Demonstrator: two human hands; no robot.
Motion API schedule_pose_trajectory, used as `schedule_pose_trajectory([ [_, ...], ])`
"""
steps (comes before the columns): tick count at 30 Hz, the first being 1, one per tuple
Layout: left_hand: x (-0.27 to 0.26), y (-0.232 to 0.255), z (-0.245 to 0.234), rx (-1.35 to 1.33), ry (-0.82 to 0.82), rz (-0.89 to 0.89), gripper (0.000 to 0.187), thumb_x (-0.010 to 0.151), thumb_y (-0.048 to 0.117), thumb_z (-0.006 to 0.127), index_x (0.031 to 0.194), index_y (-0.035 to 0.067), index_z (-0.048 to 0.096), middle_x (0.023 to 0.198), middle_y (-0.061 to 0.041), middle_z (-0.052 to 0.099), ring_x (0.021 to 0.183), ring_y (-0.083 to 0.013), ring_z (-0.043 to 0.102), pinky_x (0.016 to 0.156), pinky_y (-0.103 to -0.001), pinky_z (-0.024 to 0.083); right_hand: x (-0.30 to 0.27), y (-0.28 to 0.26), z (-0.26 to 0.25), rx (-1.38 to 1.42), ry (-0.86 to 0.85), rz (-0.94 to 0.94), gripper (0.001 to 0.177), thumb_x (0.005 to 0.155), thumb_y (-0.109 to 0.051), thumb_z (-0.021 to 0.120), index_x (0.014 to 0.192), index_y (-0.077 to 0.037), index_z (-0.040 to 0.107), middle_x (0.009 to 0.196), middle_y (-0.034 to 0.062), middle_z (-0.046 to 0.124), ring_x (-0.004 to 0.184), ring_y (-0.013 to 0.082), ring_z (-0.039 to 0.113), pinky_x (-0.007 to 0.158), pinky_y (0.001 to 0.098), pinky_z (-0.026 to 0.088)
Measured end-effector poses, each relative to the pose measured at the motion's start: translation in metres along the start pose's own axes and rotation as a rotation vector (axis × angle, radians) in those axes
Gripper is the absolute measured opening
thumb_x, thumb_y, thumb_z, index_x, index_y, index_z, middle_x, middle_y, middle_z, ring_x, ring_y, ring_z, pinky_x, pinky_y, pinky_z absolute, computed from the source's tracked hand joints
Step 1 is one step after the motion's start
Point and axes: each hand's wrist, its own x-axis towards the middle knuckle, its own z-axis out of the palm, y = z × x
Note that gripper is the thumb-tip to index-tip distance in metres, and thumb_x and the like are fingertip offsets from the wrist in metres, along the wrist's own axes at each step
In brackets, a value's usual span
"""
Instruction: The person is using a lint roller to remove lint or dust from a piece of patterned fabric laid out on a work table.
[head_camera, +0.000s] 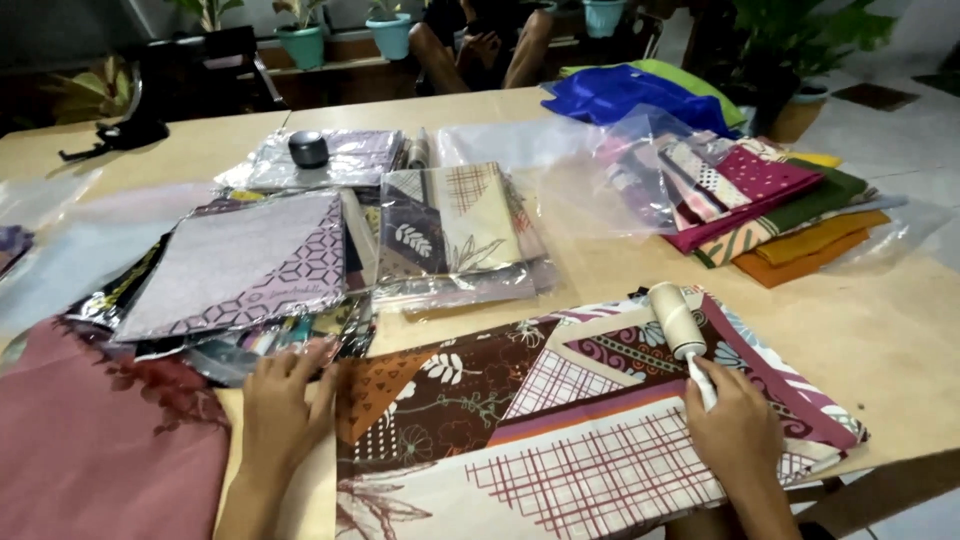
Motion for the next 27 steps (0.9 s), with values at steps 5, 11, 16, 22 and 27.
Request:
schedule_pose_trajectory([
  [5,-0.001,0.009,0.009,-0.094,-0.237,0.129,0.040,0.097,0.048,0.055,0.103,0.020,0.082,0.083,-0.001,0.076,0.081,-0.0210,0.059,0.078,-0.038,0.048,0.003,0.009,0.009,0.017,0.005,-0.022,0.043,0.096,-0.035,0.059,0.138,-0.024,0.064,0.129,0.0007,0.071,0.109,0.0243,0.067,0.092,0.0445,0.055],
  [11,-0.007,0.013,0.001,-0.182,-0.396,-0.172,0.038,0.089,0.056,0.058,0.099,0.031,0.084,0.083,-0.004,0.075,0.079,-0.0231,0.069,0.072,-0.038,0.052,0.013,0.014,0.014,-0.016,0.029,-0.108,0.040,0.097,-0.029,0.055,0.134,-0.017,0.064,0.129,0.0041,0.069,0.112,0.0275,0.066,0.094,0.0486,0.052],
  [16,0.003,0.012,0.017,-0.048,-0.452,-0.142,0.040,0.088,0.064,0.054,0.097,0.026,0.066,0.079,-0.014,0.069,0.081,-0.0376,0.070,0.073,-0.047,0.051,0.056,0.053,0.012,-0.171,0.031,-0.138,0.046,0.093,-0.030,0.054,0.137,-0.016,0.054,0.122,0.0155,0.069,0.097,0.0428,0.070,0.075,0.0589,0.056],
  [22,0.003,0.010,0.022,-0.048,-0.478,-0.188,0.044,0.091,0.060,0.052,0.071,0.021,0.058,0.066,-0.002,0.073,0.076,-0.0245,0.073,0.069,-0.038,0.049,0.025,0.026,0.010,0.081,0.078,-0.185,0.029,0.088,-0.018,0.061,0.115,-0.009,0.067,0.099,0.0151,0.075,0.087,0.0354,0.070,0.078,0.0503,0.053],
  [27,0.000,0.011,0.020,-0.138,-0.401,-0.164,0.047,0.091,0.061,0.054,0.069,0.020,0.059,0.069,-0.005,0.072,0.076,-0.0282,0.070,0.069,-0.042,0.047,0.031,0.048,0.066,0.053,0.144,-0.744,0.036,0.084,-0.023,0.066,0.120,-0.017,0.071,0.108,0.0047,0.074,0.098,0.0283,0.065,0.092,0.0419,0.049],
])
